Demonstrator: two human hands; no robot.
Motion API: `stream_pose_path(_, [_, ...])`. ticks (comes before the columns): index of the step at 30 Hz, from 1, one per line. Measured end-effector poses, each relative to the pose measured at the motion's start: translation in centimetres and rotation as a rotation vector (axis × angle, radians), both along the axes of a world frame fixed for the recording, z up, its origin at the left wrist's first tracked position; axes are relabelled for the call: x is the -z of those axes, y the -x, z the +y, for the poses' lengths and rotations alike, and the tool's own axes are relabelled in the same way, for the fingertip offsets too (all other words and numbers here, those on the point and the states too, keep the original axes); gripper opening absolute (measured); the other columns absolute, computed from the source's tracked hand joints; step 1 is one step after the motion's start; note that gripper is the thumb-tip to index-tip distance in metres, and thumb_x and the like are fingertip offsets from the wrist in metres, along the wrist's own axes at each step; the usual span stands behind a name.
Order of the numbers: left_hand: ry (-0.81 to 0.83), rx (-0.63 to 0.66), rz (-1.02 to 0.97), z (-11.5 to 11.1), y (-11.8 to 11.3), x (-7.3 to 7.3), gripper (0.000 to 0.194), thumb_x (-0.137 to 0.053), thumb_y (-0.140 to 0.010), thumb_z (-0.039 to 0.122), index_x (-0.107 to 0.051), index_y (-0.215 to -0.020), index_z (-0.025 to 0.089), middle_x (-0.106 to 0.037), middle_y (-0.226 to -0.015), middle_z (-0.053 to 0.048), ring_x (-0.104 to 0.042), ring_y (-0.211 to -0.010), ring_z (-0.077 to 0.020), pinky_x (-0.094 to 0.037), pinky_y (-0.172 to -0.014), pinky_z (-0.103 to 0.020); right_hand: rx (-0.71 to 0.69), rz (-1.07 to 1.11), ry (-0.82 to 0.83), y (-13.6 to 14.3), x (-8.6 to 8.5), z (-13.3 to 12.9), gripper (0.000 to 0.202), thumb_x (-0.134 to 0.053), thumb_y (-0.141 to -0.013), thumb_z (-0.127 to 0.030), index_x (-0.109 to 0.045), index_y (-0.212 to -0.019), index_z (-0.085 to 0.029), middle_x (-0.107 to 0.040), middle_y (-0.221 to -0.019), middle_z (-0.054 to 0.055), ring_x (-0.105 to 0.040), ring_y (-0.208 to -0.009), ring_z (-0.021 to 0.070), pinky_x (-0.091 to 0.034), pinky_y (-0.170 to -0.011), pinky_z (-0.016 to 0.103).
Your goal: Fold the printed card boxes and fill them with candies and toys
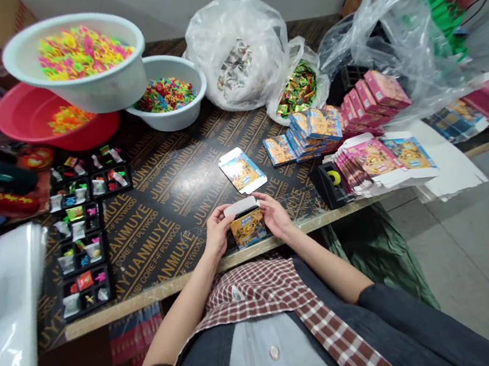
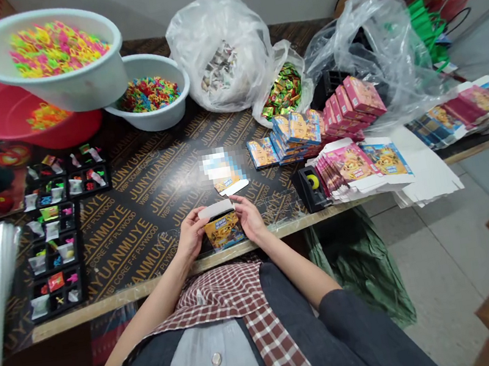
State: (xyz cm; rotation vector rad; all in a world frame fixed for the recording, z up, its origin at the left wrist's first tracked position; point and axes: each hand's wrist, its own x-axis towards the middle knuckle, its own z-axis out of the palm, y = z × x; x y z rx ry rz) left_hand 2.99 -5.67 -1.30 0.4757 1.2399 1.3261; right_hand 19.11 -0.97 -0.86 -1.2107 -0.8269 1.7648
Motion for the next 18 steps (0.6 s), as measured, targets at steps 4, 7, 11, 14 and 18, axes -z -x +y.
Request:
stream_pose_path(4, [-0.116,0.010,0.127,0.1,0.0,-0.2,0.036,-0.079,-0.057,0.038,-0.069,-0.086,0.020,-0.072,-0.084,-0.002,-0.065,-0.077,-0.0172,-0.052,-0.075,-0.031,-0.023,-0.041,-0.002,0.2,0.6,0.0,0.025,-0.064,-0.058,-0.030,-0.068,-0.082,-0.023,-0.076,-0.086,0.001,-0.068,-0.086,0.0255,-0.052,-0.079,0.037])
stream_pose_path(7, [-0.241,0.054,0.294,-0.2,0.3,-0.6,0.025,-0.076,-0.064,0.043,-0.071,-0.072,0.020,-0.073,-0.086,-0.006,-0.067,-0.084,-0.0215,-0.052,-0.082,-0.037,-0.033,-0.049,-0.044,0.2,0.8,-0.1,0.012,-0.060,-0.063,-0.033,-0.065,-0.064,-0.023,-0.077,-0.085,0.004,-0.068,-0.091,0.0287,-0.052,-0.084,0.042])
stream_pose_path(11, [-0.358,0.189,0.498,-0.5,1.3,-1.4,0.023,-0.075,-0.069,0.043,-0.071,-0.062,0.022,-0.074,-0.085,-0.006,-0.068,-0.083,-0.0218,-0.052,-0.082,-0.038,-0.117,-0.062,-0.147,-0.7,0.1,-0.1,0.032,-0.057,-0.075,-0.048,-0.069,-0.062,-0.021,-0.077,-0.097,0.009,-0.067,-0.099,0.0309,-0.050,-0.089,0.046])
stream_pose_path(14, [-0.320,0.250,0.627,-0.1,2.1,-2.0,0.018,-0.077,-0.066,0.039,-0.073,-0.065,0.022,-0.074,-0.077,-0.005,-0.066,-0.074,-0.0195,-0.052,-0.074,-0.034,-0.192,-0.234,-0.376,-1.6,-0.9,0.2,0.022,-0.074,-0.068,-0.045,-0.074,-0.067,-0.023,-0.076,-0.097,0.007,-0.067,-0.095,0.0269,-0.049,-0.091,0.042])
stream_pose_path(18, [-0.158,0.302,0.598,0.8,2.8,-2.3,0.022,-0.081,-0.057,0.035,-0.074,-0.069,0.019,-0.072,-0.066,-0.003,-0.062,-0.059,-0.0168,-0.049,-0.059,-0.028,-0.291,-0.361,-0.508,-2.0,-1.9,1.1,0.018,-0.080,-0.067,-0.041,-0.076,-0.071,-0.024,-0.073,-0.077,0.003,-0.065,-0.076,0.0210,-0.050,-0.077,0.037])
